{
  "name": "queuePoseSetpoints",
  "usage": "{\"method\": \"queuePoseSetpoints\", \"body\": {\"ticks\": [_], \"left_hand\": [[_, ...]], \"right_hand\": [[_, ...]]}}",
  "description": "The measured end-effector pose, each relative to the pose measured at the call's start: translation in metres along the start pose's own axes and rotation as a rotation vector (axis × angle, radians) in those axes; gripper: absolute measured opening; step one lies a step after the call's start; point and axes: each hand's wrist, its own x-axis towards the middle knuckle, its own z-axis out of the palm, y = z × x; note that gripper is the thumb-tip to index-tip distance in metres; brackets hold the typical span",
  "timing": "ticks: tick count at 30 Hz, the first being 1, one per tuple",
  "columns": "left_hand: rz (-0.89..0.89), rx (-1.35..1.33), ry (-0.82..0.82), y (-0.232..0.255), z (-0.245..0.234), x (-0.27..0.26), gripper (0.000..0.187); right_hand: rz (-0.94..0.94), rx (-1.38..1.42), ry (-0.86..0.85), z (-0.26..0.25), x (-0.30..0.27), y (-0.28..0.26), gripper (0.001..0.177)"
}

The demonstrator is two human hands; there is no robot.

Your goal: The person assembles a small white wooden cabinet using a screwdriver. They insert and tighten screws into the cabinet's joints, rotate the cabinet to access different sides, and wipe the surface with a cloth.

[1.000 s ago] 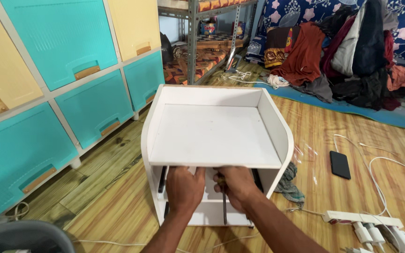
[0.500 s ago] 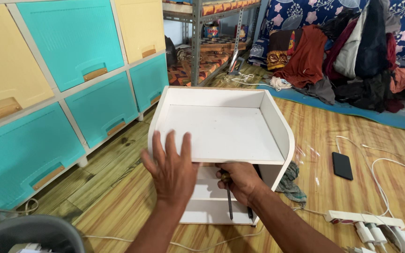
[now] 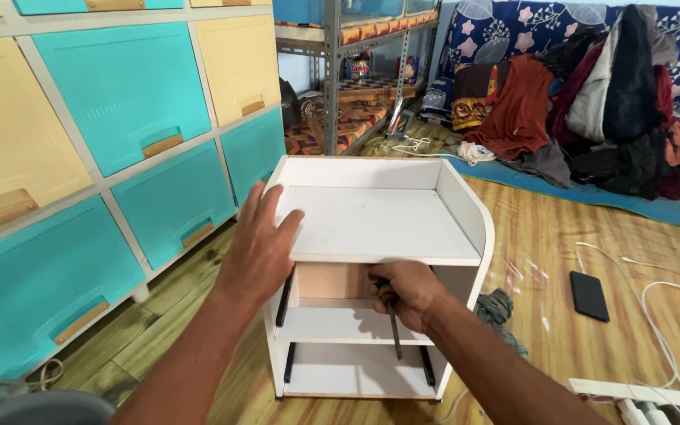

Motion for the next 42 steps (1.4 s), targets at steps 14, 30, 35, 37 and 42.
{"method": "queuePoseSetpoints", "body": {"ticks": [14,30,35,37,42], "left_hand": [[-0.433,-0.411,-0.327,-0.018,-0.01,0.046,0.112],[-0.625,-0.391,-0.438,-0.046,0.024,0.076,0.082],[-0.587,-0.39,-0.359,-0.049,0.036,0.082,0.084],[-0.559,-0.427,-0.351,-0.052,0.042,0.081,0.086],[-0.567,-0.417,-0.371,-0.062,0.059,0.088,0.089]], "right_hand": [[0.049,0.034,-0.01,0.007,0.03,-0.03,0.005],[-0.069,-0.159,0.05,0.012,0.052,-0.043,0.008],[-0.12,-0.194,-0.056,0.021,0.061,-0.047,0.016],[-0.095,-0.113,-0.095,0.027,0.068,-0.056,0.02],[-0.137,-0.055,-0.084,0.021,0.073,-0.066,0.022]]}}
